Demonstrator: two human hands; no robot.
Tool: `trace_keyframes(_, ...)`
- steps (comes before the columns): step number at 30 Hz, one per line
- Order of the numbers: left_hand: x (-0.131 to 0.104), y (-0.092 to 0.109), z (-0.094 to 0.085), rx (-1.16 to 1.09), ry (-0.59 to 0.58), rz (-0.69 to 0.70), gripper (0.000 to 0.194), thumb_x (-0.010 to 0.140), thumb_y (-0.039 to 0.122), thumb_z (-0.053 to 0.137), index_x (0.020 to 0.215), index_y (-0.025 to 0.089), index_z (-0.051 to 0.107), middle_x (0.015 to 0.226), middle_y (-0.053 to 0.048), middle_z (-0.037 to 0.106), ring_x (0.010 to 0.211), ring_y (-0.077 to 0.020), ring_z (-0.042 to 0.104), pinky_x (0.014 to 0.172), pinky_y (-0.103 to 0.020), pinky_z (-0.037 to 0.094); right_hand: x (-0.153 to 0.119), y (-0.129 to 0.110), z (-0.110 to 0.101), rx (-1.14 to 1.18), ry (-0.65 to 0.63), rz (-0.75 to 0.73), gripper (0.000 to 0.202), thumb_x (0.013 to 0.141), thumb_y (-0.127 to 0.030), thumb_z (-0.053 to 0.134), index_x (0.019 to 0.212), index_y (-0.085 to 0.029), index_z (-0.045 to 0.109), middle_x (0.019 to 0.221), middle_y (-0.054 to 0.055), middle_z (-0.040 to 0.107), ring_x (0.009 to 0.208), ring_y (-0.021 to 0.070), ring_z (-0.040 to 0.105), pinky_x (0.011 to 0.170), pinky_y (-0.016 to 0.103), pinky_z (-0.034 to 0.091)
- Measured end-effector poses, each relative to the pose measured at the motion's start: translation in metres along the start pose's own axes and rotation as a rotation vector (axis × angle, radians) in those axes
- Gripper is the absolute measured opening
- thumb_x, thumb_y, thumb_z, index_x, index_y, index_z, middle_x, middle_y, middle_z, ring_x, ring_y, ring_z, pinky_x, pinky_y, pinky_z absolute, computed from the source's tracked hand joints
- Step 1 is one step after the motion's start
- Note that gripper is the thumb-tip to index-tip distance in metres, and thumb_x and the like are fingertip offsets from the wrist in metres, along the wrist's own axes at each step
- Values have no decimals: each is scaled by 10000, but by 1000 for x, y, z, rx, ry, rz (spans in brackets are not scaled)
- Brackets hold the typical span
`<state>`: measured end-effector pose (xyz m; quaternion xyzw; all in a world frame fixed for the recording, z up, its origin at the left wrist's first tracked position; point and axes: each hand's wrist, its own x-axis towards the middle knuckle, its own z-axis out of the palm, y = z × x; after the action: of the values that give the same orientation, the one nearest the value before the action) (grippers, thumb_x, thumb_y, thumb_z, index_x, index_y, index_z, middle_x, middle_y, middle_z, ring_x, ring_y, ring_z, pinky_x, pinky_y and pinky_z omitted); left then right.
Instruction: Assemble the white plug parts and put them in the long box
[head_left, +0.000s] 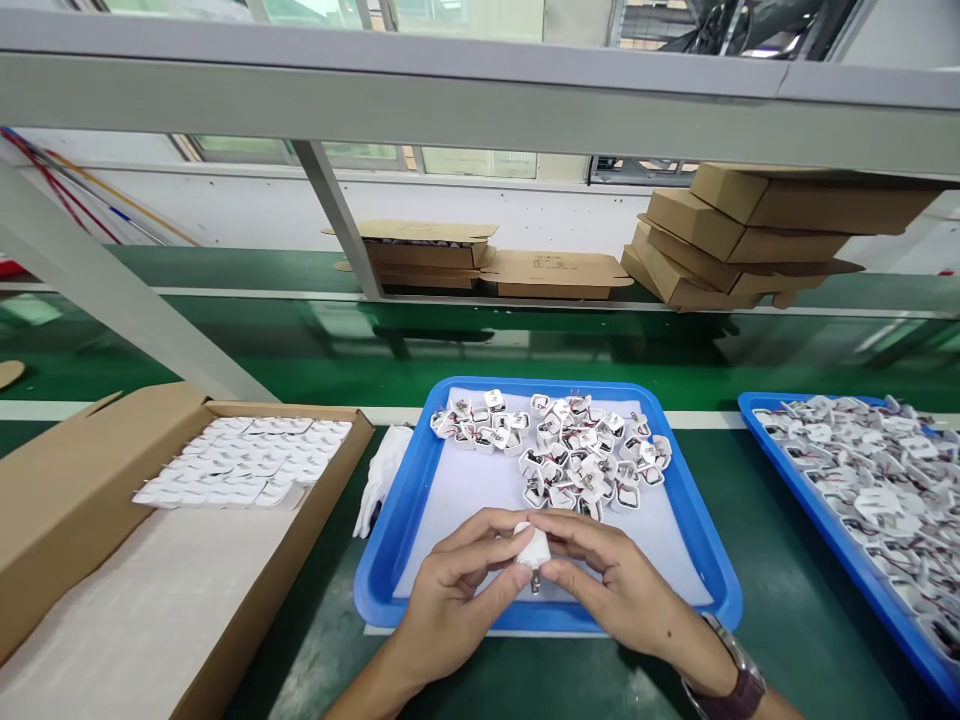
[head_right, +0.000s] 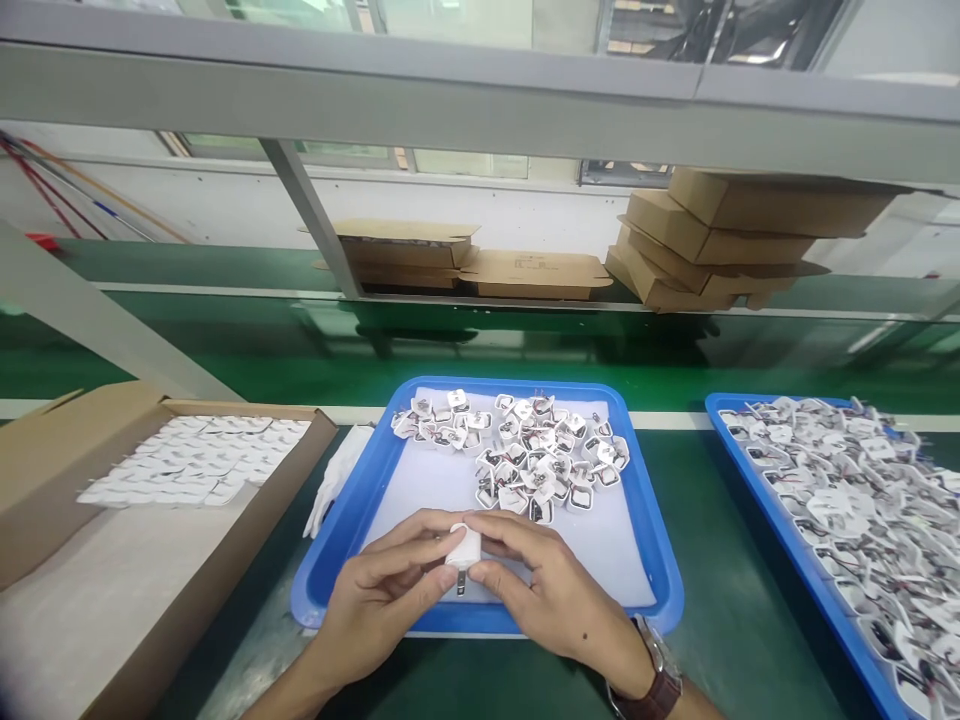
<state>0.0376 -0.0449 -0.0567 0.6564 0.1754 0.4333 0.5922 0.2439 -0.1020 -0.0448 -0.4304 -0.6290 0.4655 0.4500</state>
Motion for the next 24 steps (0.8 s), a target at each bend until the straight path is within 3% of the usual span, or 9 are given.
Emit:
trace_keyframes(9, -1, 4, 3, -70, 14, -59, 349, 935, 109, 707, 1206, 310, 792, 1166, -117, 712, 1056, -257, 708, 811, -335, 642, -3, -6, 0, -116, 19, -86, 395, 1010, -242, 645, 1394, -335, 632, 1328, 69, 701, 1203, 216, 685, 1018, 387, 599)
trace_keyframes(14, -2, 5, 6, -134, -43, -103, 381, 966, 98, 654, 1263, 310, 763, 1247, -136, 677, 943, -216, 705, 752, -322, 643, -4, 1, -3, -67, 55, -114, 405, 967, -227, 704, 1357, -328, 660, 1293, 70, 713, 1172, 210, 695, 1000, 392, 608)
trace_keyframes(21, 0, 5, 3, -102, -85, -123, 428, 982, 86, 628, 1302, 352, 732, 1380, -122, 652, 1152, -273, 684, 807, -310, 631, -11, 5, -2, -134, 77, -152, 433, 991, -192, 658, 1403, -312, 600, 1311, 85, 681, 1194, 218, 669, 1017, 415, 585)
trace_keyframes(24, 1, 4, 4, -67, -51, -131, 406, 979, 96, 643, 1281, 347, 747, 1380, -107, 672, 1257, -292, 649, 945, -355, 604, -9, 6, -3, -130, 74, -113, 411, 986, -218, 673, 1382, -314, 617, 1318, 83, 683, 1204, 225, 672, 1026, 421, 588)
